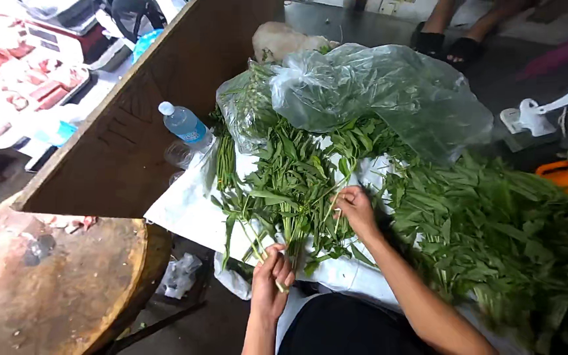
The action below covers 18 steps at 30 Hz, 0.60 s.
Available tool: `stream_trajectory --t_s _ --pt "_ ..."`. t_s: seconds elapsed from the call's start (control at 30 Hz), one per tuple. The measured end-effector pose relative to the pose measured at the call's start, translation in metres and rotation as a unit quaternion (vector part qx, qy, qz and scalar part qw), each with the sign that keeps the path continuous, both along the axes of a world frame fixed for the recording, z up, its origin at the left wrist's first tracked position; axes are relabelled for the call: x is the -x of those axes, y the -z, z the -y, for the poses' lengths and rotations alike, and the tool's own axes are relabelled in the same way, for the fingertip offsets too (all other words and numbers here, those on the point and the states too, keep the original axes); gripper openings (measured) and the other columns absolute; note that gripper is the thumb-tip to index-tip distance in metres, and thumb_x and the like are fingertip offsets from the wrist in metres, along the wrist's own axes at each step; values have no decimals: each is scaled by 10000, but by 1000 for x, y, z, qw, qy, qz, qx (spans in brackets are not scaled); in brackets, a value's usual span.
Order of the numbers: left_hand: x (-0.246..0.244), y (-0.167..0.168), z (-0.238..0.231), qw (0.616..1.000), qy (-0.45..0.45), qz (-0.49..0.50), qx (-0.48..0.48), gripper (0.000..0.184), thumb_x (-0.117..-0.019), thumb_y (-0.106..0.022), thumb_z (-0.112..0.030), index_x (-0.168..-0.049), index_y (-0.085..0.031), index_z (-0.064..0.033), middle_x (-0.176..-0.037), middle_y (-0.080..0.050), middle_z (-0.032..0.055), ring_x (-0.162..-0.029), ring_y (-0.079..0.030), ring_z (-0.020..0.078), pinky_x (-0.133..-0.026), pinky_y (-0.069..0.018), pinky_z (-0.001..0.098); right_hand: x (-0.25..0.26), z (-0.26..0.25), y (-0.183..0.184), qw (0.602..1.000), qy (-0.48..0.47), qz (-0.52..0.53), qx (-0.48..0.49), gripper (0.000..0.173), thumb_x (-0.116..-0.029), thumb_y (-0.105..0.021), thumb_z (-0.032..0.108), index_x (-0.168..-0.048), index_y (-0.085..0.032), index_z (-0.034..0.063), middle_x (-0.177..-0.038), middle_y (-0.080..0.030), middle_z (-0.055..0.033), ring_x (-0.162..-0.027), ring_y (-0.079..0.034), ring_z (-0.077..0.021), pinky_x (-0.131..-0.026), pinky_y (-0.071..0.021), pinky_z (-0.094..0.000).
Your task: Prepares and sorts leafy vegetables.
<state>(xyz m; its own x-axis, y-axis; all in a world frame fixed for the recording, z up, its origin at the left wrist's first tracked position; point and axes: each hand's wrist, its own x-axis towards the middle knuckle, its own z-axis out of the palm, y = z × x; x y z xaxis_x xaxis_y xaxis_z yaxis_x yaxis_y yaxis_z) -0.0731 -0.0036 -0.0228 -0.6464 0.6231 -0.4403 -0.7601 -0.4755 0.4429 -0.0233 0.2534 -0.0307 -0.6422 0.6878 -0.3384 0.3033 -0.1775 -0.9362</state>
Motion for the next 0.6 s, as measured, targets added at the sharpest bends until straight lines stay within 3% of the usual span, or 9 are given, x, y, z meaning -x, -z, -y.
stream_trajectory --t_s 0.1,0.17,0.23,0.27,0.33,0.4,0.43,0.5,0.6 --pt "1 -3 -42 982 33 -79 167 228 -1060 -434 -100 -1077 -647 -20 -628 -565 12 -512 -566 105 -511 -535 268 -29 0 8 1000 15 -3 20 264 -988 -546 3 -1245 -518 -48 -1019 -726 -135 -782 -729 -212 -625 -614 -341" --pt "3 7 -69 949 75 -163 260 228 -1059 -478 -79 -1147 -652 40 -880 -690 89 -770 -678 171 -738 -601 350 -42 2 16 999 -15 8 31 249 -996 -542 20 -1236 -548 -48 -1042 -724 -131 -809 -725 -205 -653 -612 -336" --pt "6 23 -94 922 133 -213 295 278 -1074 -481 -128 -1224 -645 39 -1072 -698 133 -950 -694 206 -856 -597 400 -47 9 23 998 -55 20 22 226 -993 -572 54 -1200 -588 -35 -1028 -724 -116 -803 -713 -184 -669 -606 -326" --pt "5 28 -105 916 161 -212 299 295 -1086 -475 -152 -1250 -636 33 -1078 -700 139 -949 -703 213 -842 -607 407 -49 14 25 997 -71 26 11 211 -990 -592 64 -1178 -613 -30 -1020 -719 -106 -801 -705 -165 -682 -603 -314" --pt "1 33 -122 915 197 -191 296 294 -1097 -478 -177 -1249 -637 19 -952 -710 124 -777 -706 195 -681 -619 371 -50 26 29 995 -95 33 -27 207 -977 -633 83 -1156 -663 -17 -1021 -705 -88 -832 -681 -118 -745 -589 -281" --pt "-8 35 -126 913 202 -179 305 264 -1092 -490 -177 -1207 -646 2 -836 -678 84 -629 -638 144 -542 -549 303 -54 38 35 991 -101 20 -83 211 -963 -646 83 -1145 -689 -16 -1048 -714 -91 -902 -684 -92 -830 -581 -258" --pt "-13 37 -124 915 191 -175 309 246 -1085 -503 -172 -1175 -657 -2 -806 -669 71 -603 -610 127 -523 -516 283 -56 43 38 989 -104 1 -105 213 -960 -654 83 -1143 -693 -19 -1057 -719 -94 -929 -689 -91 -854 -583 -254" --pt "-19 35 -116 928 157 -156 299 203 -1080 -511 -148 -1105 -643 4 -773 -656 60 -581 -585 108 -506 -487 253 -62 50 38 986 -110 -53 -116 218 -951 -677 82 -1141 -685 -26 -1029 -722 -79 -898 -694 -87 -823 -594 -247" --pt "-23 23 -95 955 101 -114 253 210 -1089 -468 -126 -1115 -616 20 -784 -630 66 -564 -568 115 -512 -511 258 -68 53 25 993 -70 -86 -35 260 -953 -667 52 -1179 -589 -49 -959 -725 -81 -714 -684 -118 -628 -592 -264"
